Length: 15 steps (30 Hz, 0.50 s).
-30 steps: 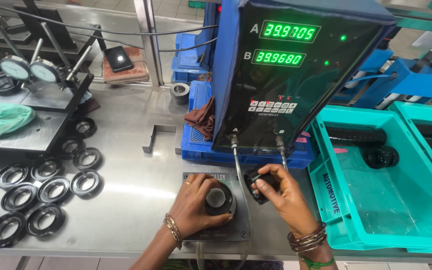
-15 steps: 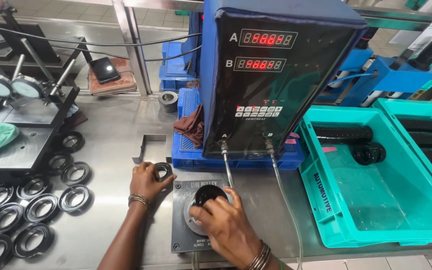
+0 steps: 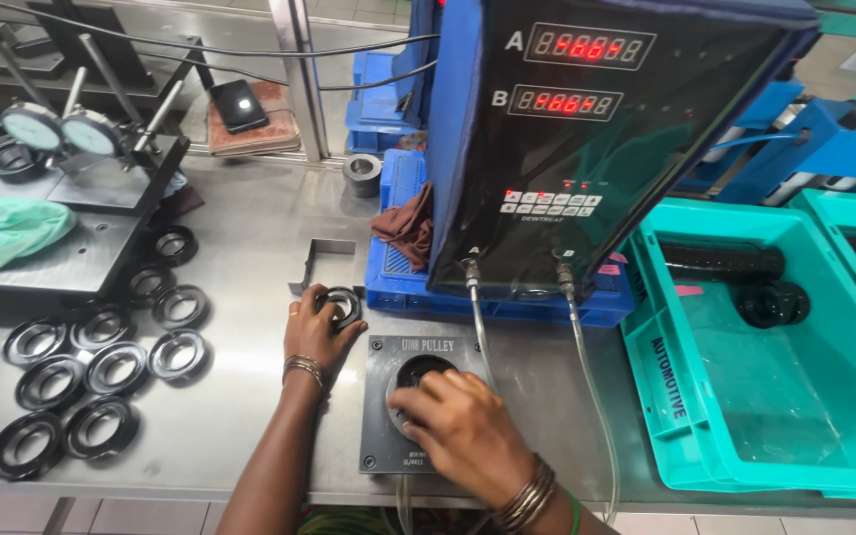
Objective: The recorder is seen inspecting and measuring circular metal components using a digital measurement device and a manual gauge fixture.
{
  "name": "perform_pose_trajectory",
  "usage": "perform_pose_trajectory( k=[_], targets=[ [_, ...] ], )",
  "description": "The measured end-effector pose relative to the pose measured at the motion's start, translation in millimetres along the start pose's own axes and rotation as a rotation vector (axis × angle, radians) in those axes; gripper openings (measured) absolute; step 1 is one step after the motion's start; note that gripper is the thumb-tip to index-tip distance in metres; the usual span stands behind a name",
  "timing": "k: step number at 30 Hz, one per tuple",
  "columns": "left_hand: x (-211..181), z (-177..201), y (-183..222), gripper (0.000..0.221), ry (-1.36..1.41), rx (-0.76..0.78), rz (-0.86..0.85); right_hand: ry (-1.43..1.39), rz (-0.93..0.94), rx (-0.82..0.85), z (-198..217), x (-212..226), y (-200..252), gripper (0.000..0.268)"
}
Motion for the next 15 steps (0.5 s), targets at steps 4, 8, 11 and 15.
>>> perform_pose_trajectory(
  k=[4, 8, 11, 15],
  targets=[
    [13.5, -6.1, -4.5, 0.038, 0.000, -0.016, 0.032, -0.221, -0.053, -0.102, 4.7, -37.0, 6.5, 0.033],
    [40.9, -29.0, -17.2, 0.022, 0.056, -0.130, -0.026, -0.532, -0.315, -0.153, 16.7, -70.7, 16.0, 0.037],
    [47.2, -40.7, -27.5, 0.025, 0.068, -0.174, -0.084, -0.668, -0.415, -0.176, 22.0, -82.6, 24.7, 0.039],
    [59.8, -62.5, -34.7, 0.030, -0.056, -0.251, -0.234, -0.751, -0.447, -0.232, 26.6, -90.7, 33.5, 0.041]
  ],
)
Point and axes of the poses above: each hand's wrist, its own y-axis away from the middle knuckle, its own z-axis out of the back of the hand, x = y × z, the point moved 4 cm from there along -y, towards the middle knuckle, and after that the axes turned 2 degrees about -z, right-handed, at the moved point
